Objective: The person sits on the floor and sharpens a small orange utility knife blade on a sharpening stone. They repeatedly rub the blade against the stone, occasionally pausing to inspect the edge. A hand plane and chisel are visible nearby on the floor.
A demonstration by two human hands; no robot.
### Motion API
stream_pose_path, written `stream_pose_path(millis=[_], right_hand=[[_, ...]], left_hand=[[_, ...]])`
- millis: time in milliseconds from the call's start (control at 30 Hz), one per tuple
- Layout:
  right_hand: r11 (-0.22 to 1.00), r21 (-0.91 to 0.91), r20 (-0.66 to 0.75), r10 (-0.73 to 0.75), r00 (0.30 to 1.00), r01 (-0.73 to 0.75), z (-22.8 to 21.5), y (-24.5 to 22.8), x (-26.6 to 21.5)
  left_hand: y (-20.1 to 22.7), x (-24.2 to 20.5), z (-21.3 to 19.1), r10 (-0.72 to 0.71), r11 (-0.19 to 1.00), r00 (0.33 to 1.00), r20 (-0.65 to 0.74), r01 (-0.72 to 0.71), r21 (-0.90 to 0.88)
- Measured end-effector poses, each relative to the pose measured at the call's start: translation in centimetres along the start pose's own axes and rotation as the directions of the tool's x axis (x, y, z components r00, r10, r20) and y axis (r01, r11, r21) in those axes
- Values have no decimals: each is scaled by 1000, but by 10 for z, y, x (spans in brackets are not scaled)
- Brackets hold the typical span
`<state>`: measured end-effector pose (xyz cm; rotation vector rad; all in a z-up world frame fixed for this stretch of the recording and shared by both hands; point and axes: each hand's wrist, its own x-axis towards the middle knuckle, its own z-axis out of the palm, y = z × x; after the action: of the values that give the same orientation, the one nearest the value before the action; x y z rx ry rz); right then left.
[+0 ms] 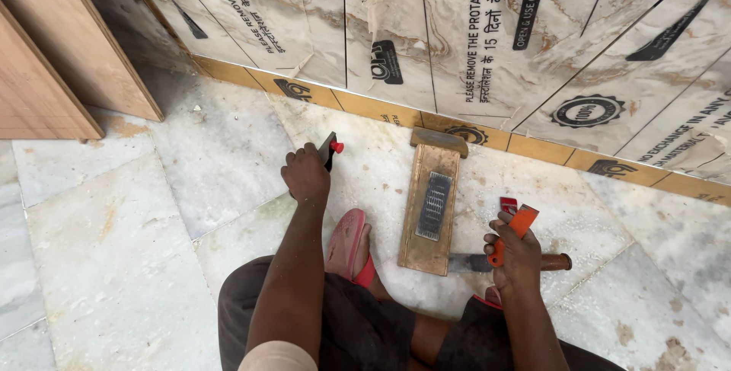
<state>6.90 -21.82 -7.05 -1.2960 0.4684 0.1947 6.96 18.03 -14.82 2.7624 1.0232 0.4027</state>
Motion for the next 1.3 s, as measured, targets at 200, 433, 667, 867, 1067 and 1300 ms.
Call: stream_pose_path(millis=[200,433,667,867,1067,1300], right_hand=[[998,-45,6,51,999,-50,6,1,-2],[996,-53,36,70,997,-68,11,1,-7],[994,-60,45,96,994,-93,12,2,-9],[992,48,242,101,965,-116,18,2,-10],[988,148,508,-29,861,-54,19,-2,-27],[988,148,541,-44,840,-43,26,-12,-46]], left_hand=[[-8,-5,18,-10,995,996,89,1,99],[-8,-6,25,-30,991,984,178,6,132],[1,-14,4,-98,992,955,281,71,105],[39,-24,-18,-3,970,999,-49,-9,-242],[133,-98,-49,572,86,766,293,299,-950],[156,-138,-107,751,-110,587,303,564,-819]])
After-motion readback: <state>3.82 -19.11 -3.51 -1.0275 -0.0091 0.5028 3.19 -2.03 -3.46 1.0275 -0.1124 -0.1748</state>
